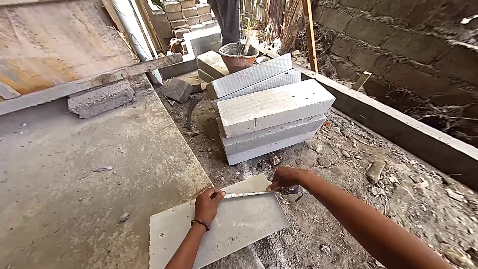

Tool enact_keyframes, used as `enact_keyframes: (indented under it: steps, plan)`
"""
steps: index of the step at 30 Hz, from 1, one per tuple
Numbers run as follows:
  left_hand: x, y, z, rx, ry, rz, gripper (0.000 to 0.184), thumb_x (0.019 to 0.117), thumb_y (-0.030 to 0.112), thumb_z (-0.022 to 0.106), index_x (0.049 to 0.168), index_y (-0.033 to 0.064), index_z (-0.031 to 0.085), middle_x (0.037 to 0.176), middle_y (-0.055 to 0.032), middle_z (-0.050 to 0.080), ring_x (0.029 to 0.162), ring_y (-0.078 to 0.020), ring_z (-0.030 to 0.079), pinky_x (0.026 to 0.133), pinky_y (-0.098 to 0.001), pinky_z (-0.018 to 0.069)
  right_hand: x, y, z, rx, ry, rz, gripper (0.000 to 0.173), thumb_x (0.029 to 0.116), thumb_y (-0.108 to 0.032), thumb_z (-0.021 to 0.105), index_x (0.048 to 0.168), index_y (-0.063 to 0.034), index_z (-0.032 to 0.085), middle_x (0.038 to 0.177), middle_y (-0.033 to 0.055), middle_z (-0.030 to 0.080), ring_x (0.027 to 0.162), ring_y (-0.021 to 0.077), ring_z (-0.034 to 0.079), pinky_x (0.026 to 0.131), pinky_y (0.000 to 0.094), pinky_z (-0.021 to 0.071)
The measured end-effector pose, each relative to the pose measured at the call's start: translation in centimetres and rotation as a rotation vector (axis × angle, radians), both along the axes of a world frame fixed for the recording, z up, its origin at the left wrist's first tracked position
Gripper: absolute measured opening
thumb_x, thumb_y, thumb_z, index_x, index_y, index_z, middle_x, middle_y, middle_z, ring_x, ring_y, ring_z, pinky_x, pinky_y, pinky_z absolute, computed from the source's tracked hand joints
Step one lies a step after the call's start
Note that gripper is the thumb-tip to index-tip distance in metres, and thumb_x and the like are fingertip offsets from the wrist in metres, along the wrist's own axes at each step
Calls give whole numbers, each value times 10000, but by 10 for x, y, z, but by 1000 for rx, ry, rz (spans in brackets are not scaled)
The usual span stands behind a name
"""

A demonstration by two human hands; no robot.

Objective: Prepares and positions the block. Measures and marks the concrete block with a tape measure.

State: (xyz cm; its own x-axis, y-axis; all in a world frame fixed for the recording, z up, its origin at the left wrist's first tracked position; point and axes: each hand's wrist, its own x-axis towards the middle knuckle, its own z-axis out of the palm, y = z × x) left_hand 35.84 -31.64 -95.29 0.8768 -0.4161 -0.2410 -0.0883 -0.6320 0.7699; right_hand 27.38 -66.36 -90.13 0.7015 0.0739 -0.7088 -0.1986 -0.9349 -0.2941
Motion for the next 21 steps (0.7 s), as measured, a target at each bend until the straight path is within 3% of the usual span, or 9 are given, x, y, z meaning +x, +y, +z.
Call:
enact_keyframes:
  steps: [2,5,9,11,14,17,21]
  plan:
    - [-1,0,-1,-13,-10,20,217,963,331,726,991,119,765,873,-13,735,698,-110,683,667,-327,588,2,1,-3,-1,19,2,655,954,-674,578,902,-45,758,825,127,716,793,273,690,774,547,532]
    - [-2,0,-3,-15,-23,35,222,960,345,728,982,127,768,852,-4,733,683,-99,674,660,-322,580,5,7,-9,-14,37,67,621,917,-661,648,935,-52,769,844,129,720,826,281,690,798,561,528]
    - [-3,-5,1,-21,-60,-8,213,951,352,732,955,145,777,841,26,734,728,-79,666,724,-321,557,9,4,-4,25,35,95,471,960,-509,687,937,-44,756,833,126,702,792,265,664,757,529,518]
    - [-2,-13,4,-21,-93,-53,216,953,346,725,950,138,780,846,22,736,747,-75,672,747,-309,560,14,-3,10,-18,-3,75,427,968,-468,694,937,-47,754,873,143,711,859,307,680,811,584,520]
    - [3,-31,9,88,-118,-158,276,985,362,680,987,103,775,953,-42,718,889,-168,675,873,-403,546,30,-15,28,-159,-39,117,444,953,-517,691,974,-78,751,959,148,721,970,350,684,873,632,508]
    - [16,-47,13,223,-95,-247,322,1006,390,644,1038,95,769,1101,-94,681,1055,-246,655,968,-474,522,45,-25,31,-212,-70,158,413,919,-513,733,961,-103,752,952,123,720,959,335,682,861,628,511]
    - [29,-50,15,279,-31,-296,317,1006,393,640,1061,106,764,1134,-103,675,1085,-258,649,983,-494,518,55,-27,26,-218,-46,112,433,841,-572,789,950,-154,800,922,102,745,943,321,705,848,638,534]
